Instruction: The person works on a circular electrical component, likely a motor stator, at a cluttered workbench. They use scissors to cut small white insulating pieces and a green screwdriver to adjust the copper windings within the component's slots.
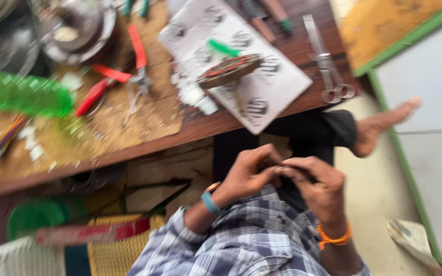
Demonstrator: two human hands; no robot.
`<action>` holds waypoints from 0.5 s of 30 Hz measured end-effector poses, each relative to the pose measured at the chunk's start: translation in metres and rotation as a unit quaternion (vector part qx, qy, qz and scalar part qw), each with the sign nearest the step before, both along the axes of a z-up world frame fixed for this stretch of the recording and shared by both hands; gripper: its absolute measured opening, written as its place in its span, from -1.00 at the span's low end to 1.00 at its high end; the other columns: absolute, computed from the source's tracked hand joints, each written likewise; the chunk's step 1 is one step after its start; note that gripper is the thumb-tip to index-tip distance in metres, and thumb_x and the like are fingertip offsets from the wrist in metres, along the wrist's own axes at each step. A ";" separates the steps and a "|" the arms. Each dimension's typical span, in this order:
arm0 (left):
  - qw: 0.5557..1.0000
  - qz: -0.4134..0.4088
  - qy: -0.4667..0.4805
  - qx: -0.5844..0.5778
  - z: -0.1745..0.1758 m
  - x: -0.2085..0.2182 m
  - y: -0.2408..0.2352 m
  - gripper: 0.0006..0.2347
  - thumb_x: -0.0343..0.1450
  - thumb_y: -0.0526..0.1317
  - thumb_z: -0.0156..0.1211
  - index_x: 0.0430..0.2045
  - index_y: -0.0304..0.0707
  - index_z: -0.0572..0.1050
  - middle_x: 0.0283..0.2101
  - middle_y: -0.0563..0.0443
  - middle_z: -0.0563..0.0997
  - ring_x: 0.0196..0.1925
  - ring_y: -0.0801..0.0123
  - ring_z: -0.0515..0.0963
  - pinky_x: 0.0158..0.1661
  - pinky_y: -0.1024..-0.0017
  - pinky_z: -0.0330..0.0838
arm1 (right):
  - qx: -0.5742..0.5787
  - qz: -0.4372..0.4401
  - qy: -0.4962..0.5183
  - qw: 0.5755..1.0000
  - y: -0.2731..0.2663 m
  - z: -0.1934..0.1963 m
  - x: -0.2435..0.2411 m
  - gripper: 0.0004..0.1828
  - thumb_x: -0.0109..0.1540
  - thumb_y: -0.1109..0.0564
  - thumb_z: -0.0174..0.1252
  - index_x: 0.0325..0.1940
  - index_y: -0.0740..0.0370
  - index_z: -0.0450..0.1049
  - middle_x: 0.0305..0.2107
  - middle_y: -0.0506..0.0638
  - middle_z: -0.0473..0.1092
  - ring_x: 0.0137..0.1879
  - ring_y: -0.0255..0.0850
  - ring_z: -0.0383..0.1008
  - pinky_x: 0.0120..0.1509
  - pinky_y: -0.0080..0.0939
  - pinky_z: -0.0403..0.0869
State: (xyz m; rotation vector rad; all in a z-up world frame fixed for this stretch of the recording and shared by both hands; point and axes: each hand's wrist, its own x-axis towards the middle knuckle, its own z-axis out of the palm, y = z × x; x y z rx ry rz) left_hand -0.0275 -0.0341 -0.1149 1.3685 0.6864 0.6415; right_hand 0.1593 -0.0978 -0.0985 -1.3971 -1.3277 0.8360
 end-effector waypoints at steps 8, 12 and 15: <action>0.997 0.009 0.061 0.041 -0.016 0.002 -0.010 -0.97 0.42 -0.44 0.19 -0.33 -0.47 0.52 -0.39 -0.02 0.63 -0.36 0.46 0.71 -0.33 0.54 0.62 | -0.004 -0.014 -0.017 1.000 -0.026 -0.033 -0.004 -0.83 0.18 0.32 0.30 -0.15 0.31 0.53 -0.28 0.05 0.55 -0.19 -0.18 0.64 -0.14 -0.28 0.57; 0.987 0.018 0.095 0.130 -0.022 0.004 -0.012 -0.96 0.41 -0.41 0.27 -0.36 -0.45 0.57 -0.41 -0.01 0.65 -0.37 0.47 0.71 -0.34 0.56 0.58 | 0.010 0.018 -0.053 0.998 -0.024 -0.037 0.003 -0.87 0.19 0.33 0.30 -0.22 0.32 0.48 -0.37 0.06 0.50 -0.25 -0.13 0.62 -0.22 -0.25 0.55; 0.995 0.044 0.080 0.050 -0.023 0.004 -0.014 -0.91 0.40 -0.38 0.30 -0.30 -0.45 0.60 -0.41 -0.02 0.66 -0.41 0.49 0.68 -0.43 0.57 0.54 | 0.082 0.054 -0.078 0.992 -0.018 -0.029 0.008 -0.86 0.22 0.33 0.28 -0.22 0.32 0.44 -0.34 0.05 0.49 -0.24 -0.15 0.61 -0.22 -0.27 0.59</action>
